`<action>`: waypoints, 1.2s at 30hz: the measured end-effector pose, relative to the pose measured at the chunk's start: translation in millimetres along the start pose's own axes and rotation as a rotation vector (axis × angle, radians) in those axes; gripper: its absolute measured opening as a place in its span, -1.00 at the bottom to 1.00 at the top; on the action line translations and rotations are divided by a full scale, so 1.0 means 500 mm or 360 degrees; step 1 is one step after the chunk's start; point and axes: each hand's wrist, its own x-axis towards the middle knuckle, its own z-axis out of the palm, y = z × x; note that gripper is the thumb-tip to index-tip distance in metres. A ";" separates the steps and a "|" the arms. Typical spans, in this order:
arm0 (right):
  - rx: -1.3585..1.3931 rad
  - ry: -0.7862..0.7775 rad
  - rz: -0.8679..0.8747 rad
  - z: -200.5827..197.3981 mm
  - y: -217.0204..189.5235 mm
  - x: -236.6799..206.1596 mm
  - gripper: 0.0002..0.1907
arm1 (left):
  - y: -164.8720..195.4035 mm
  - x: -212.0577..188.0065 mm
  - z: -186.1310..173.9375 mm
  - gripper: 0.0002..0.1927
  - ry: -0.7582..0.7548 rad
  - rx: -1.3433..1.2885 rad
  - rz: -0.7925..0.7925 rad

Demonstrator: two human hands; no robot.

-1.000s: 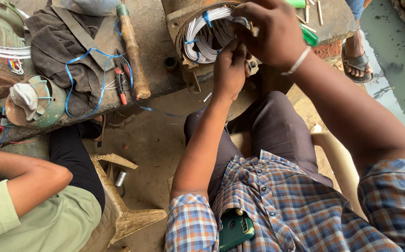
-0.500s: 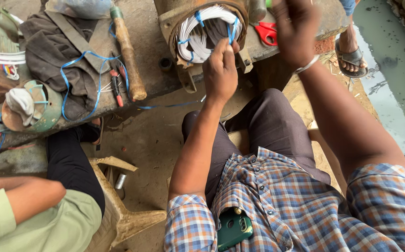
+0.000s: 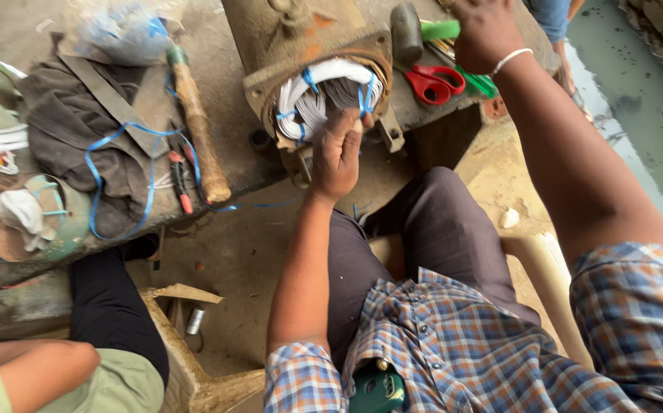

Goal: The person cuts lengths of blue plastic strapping with scissors, wraps the strapping around a coil of white cable on the workbench, and ties it tight, at times tapping the bundle with a mallet. They repeat the cutting and tying on the same coil to secure it.

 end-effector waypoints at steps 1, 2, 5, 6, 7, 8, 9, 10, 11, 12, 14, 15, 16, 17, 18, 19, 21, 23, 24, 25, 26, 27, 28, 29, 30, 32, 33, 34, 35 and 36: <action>0.0033 -0.0060 0.0006 0.010 0.001 0.015 -0.48 | -0.004 0.001 0.000 -0.84 -0.0014 -0.0040 -0.0055; 0.0064 -0.0117 0.0008 0.021 0.000 0.028 -0.47 | -0.008 0.000 0.001 -0.83 -0.0025 -0.0079 -0.0109; -0.0013 -0.0192 -0.0029 0.030 0.007 0.053 -0.69 | -0.018 -0.005 0.001 -0.82 -0.0056 -0.0193 -0.0234; -0.0066 -0.0200 -0.0053 0.033 0.013 0.050 -0.80 | -0.023 -0.008 0.000 -0.82 -0.0060 -0.0229 -0.0269; -0.0003 -0.0168 -0.0017 0.028 0.016 0.043 -0.82 | -0.029 -0.011 -0.001 -0.82 -0.0069 -0.0299 -0.0288; 0.0063 -0.0138 0.0026 0.015 0.018 0.030 -0.78 | -0.035 -0.013 -0.002 -0.82 -0.0084 -0.0370 -0.0310; 0.0128 -0.0109 0.0076 0.001 0.014 0.015 -0.70 | -0.042 -0.016 -0.003 -0.82 -0.0106 -0.0444 -0.0334; 0.0243 0.0044 0.0139 -0.015 0.000 -0.010 -0.71 | -0.050 -0.017 -0.005 -0.81 -0.0122 -0.0523 -0.0348; 0.0353 0.0200 0.0201 -0.033 -0.024 -0.047 -0.73 | -0.058 -0.018 -0.007 -0.81 -0.0140 -0.0605 -0.0360; 0.1112 0.0288 0.0483 -0.041 -0.064 -0.083 -0.73 | -0.066 -0.018 -0.008 -0.81 -0.0151 -0.0690 -0.0368; 0.0607 0.0750 0.0021 -0.048 -0.158 -0.154 -0.67 | -0.078 -0.020 -0.012 -0.80 -0.0189 -0.0766 -0.0462; 0.1958 0.0686 0.0549 -0.041 -0.223 -0.190 -0.56 | -0.081 -0.022 -0.015 -0.80 -0.0213 -0.0801 -0.0512; 0.3301 0.0481 0.1082 -0.035 -0.278 -0.216 -0.45 | -0.083 -0.025 -0.017 -0.80 -0.0211 -0.0789 -0.0519; 0.3384 0.0357 0.1227 -0.036 -0.304 -0.229 -0.43 | -0.083 -0.027 -0.018 -0.80 -0.0212 -0.0779 -0.0528; 0.3465 0.0235 0.1374 -0.033 -0.333 -0.237 -0.40 | -0.083 -0.030 -0.019 -0.80 -0.0219 -0.0766 -0.0538; 0.3555 0.0401 0.1386 -0.031 -0.359 -0.235 -0.40 | -0.081 -0.032 -0.020 -0.80 -0.0222 -0.0801 -0.0541; 0.3715 0.0745 0.1396 -0.031 -0.404 -0.223 -0.38 | -0.078 -0.035 -0.022 -0.80 -0.0223 -0.0877 -0.0545; 0.3550 0.0266 0.1588 -0.040 -0.419 -0.207 -0.36 | -0.075 -0.036 -0.024 -0.80 -0.0237 -0.0930 -0.0533; 0.3448 0.0025 0.1682 -0.046 -0.424 -0.203 -0.34 | -0.075 -0.036 -0.024 -0.81 -0.0241 -0.0962 -0.0536; 0.3480 0.0277 0.1593 -0.051 -0.430 -0.202 -0.36 | -0.075 -0.036 -0.025 -0.81 -0.0246 -0.0976 -0.0532; 0.3500 0.0529 0.1484 -0.054 -0.433 -0.202 -0.37 | -0.075 -0.036 -0.025 -0.81 -0.0252 -0.0987 -0.0518; 0.3508 0.0771 0.1376 -0.054 -0.438 -0.205 -0.37 | -0.076 -0.037 -0.025 -0.81 -0.0252 -0.1001 -0.0511; 0.3398 0.0554 0.1441 -0.053 -0.441 -0.209 -0.37 | -0.078 -0.038 -0.025 -0.81 -0.0250 -0.1036 -0.0518; 0.3278 0.0338 0.1488 -0.048 -0.443 -0.212 -0.35 | -0.079 -0.038 -0.026 -0.81 -0.0243 -0.1072 -0.0515; 0.3147 0.0113 0.1537 -0.043 -0.444 -0.217 -0.34 | -0.081 -0.040 -0.025 -0.81 -0.0225 -0.1112 -0.0522; 0.3008 0.0627 0.1228 -0.027 -0.447 -0.223 -0.37 | -0.084 -0.043 -0.026 -0.80 -0.0243 -0.1102 -0.0549; 0.2918 0.0856 0.1050 -0.017 -0.446 -0.223 -0.38 | -0.085 -0.044 -0.027 -0.80 -0.0235 -0.1095 -0.0551; 0.2726 0.0732 0.1054 -0.009 -0.441 -0.223 -0.42 | -0.086 -0.044 -0.028 -0.80 -0.0246 -0.1105 -0.0535; 0.2532 0.0617 0.1058 -0.002 -0.431 -0.222 -0.47 | -0.088 -0.044 -0.029 -0.81 -0.0263 -0.1114 -0.0520; 0.2339 0.0500 0.1059 0.003 -0.418 -0.220 -0.51 | -0.089 -0.044 -0.030 -0.81 -0.0276 -0.1121 -0.0508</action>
